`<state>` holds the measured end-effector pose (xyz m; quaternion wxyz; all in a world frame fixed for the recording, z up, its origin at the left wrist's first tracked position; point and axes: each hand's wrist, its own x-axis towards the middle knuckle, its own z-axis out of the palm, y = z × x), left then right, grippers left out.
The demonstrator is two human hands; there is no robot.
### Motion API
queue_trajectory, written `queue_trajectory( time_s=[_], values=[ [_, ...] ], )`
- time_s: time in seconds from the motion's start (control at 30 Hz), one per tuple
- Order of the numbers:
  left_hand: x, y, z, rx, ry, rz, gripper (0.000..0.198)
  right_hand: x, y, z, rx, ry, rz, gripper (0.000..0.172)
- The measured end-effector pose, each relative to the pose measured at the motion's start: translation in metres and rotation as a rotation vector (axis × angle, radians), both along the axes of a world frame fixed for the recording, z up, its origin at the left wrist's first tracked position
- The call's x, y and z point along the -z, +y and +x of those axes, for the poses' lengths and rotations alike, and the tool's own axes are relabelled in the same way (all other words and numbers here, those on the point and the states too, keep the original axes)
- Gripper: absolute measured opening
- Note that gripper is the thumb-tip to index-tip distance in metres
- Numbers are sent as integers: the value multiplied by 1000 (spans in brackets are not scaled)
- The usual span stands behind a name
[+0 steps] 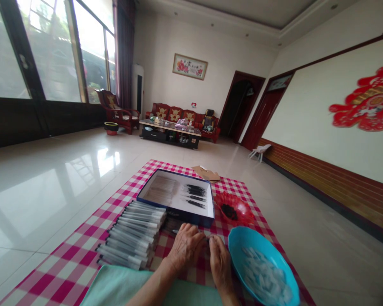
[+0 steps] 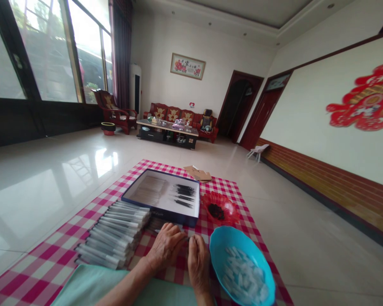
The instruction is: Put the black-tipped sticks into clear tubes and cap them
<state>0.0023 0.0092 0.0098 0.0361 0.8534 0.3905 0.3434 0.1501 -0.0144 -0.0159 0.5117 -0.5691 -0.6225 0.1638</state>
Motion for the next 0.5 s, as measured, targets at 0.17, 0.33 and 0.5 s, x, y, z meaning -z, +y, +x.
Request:
queue_trajectory(
  time_s=[0.17, 0.33, 0.5],
  values=[
    [0, -1, 0, 0, -12, 9, 25, -2, -2, 0, -32, -4, -16, 32],
    [2, -1, 1, -4, 7, 15, 23, -2, 2, -2, 6, -34, 13, 41],
    [3, 1, 1, -8, -13, 19, 22, -2, 0, -1, 6, 2, -4, 37]
  ],
)
